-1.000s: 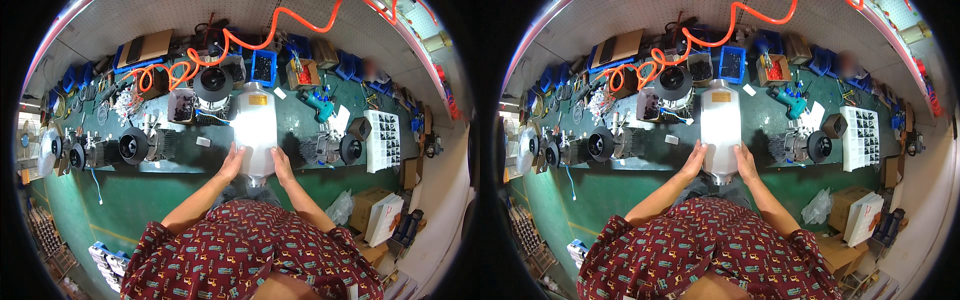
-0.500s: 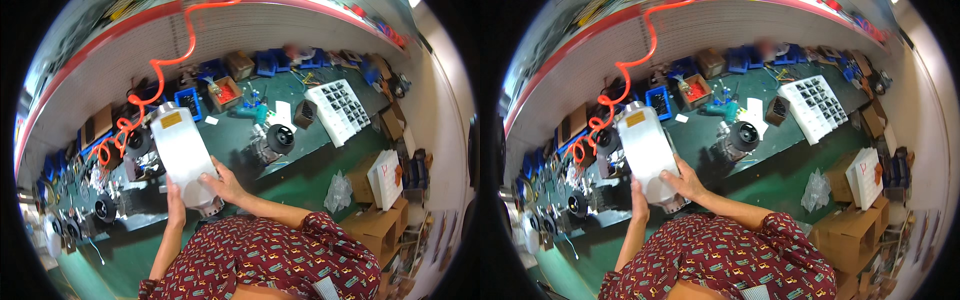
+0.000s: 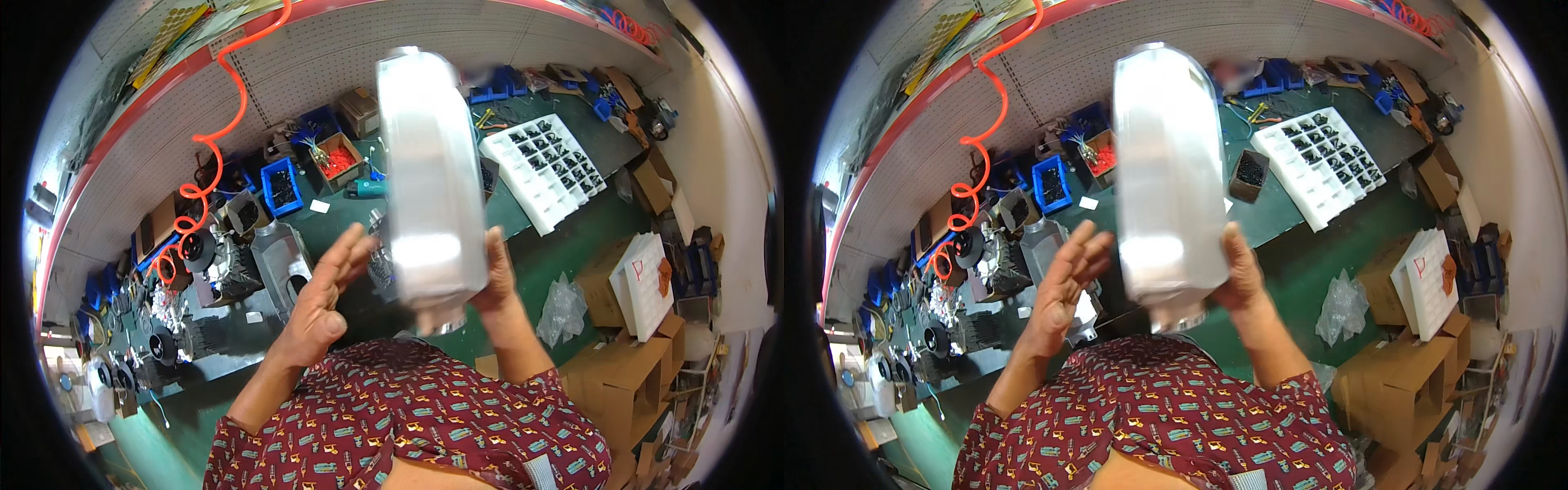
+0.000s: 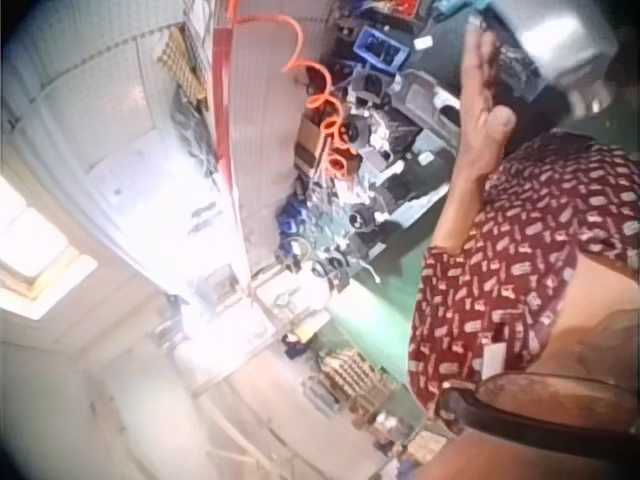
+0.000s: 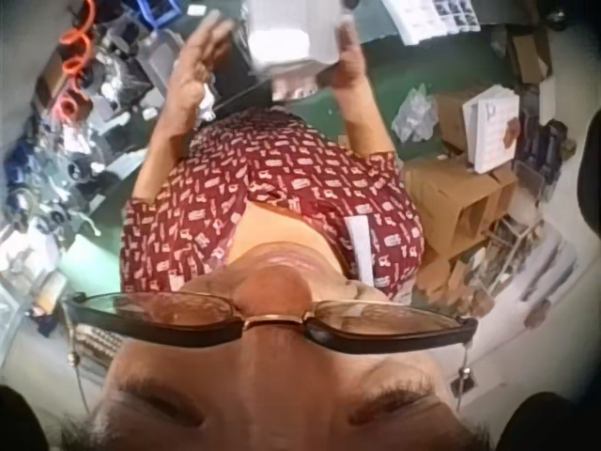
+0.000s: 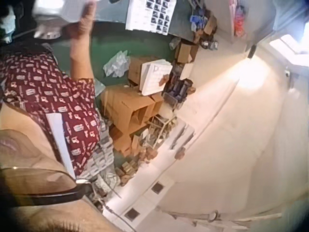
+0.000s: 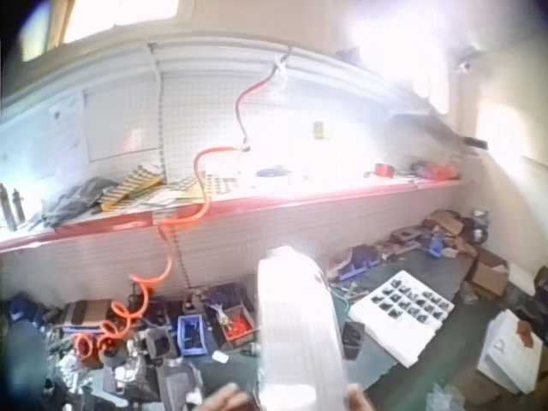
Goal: The person applies a label to a silver metal housing, then attaches a black fan to a silver heat sink and secures it with a zip tie. The person then picks up a small black electrical component and inspects it.
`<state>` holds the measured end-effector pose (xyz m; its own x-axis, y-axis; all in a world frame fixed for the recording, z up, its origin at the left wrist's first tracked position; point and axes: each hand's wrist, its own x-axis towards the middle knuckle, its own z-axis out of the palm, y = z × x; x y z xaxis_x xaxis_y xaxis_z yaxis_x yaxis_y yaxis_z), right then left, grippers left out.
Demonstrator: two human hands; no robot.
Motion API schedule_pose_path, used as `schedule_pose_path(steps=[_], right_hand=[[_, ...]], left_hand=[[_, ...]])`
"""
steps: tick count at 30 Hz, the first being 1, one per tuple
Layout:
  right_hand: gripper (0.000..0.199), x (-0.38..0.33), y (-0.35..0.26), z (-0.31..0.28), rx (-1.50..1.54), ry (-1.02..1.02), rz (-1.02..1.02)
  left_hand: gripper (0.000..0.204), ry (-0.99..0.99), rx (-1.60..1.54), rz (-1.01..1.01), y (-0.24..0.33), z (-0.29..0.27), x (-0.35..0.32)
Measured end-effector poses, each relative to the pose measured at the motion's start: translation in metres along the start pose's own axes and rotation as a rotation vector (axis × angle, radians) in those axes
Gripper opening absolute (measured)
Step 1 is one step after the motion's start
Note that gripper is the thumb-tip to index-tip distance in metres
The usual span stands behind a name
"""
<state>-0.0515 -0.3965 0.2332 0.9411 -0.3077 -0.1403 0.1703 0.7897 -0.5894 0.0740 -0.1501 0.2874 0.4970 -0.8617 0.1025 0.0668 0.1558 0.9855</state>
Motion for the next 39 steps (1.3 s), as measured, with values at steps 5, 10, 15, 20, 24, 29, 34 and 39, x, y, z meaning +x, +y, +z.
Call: schedule_pose_path(steps=[5,10,15,20,24,29,34,39], right_hand=[[0.076,0.041,-0.091,-0.136,-0.599,0.200,-0.253],[0.089,0.108,-0.081,-0.230,-0.937,0.375,-0.229],[0.083,0.152,-0.022,-0.270,-1.035,0.386,-0.066],[0.069,0.157,0.021,-0.337,-0.916,0.336,-0.089],[0.052,0.154,0.018,-0.352,-1.202,0.233,-0.113],[0.035,0.149,-0.036,-0.344,-1.335,0.651,-0.471],[0.023,0.123,-0.049,-0.136,-1.127,0.589,-0.825],[0.020,0.139,0.078,0.072,-1.104,-0.061,-0.418]], left_hand=[[0.099,0.069,0.090,-0.231,-0.028,-0.004,-0.022],[0.079,0.329,0.099,-0.366,-0.088,-0.030,-0.080],[0.054,0.616,-0.032,-0.562,-0.137,-0.044,-0.146],[0.053,0.850,-0.027,-0.749,-0.167,-0.052,-0.202],[0.060,1.060,-0.179,-0.814,-0.176,-0.072,-0.221],[0.083,1.192,-0.546,-0.602,-0.209,-0.144,-0.213],[0.112,1.293,-0.967,-0.362,-0.239,-0.220,-0.169],[0.136,1.382,-1.277,-0.281,-0.246,-0.258,-0.123]])
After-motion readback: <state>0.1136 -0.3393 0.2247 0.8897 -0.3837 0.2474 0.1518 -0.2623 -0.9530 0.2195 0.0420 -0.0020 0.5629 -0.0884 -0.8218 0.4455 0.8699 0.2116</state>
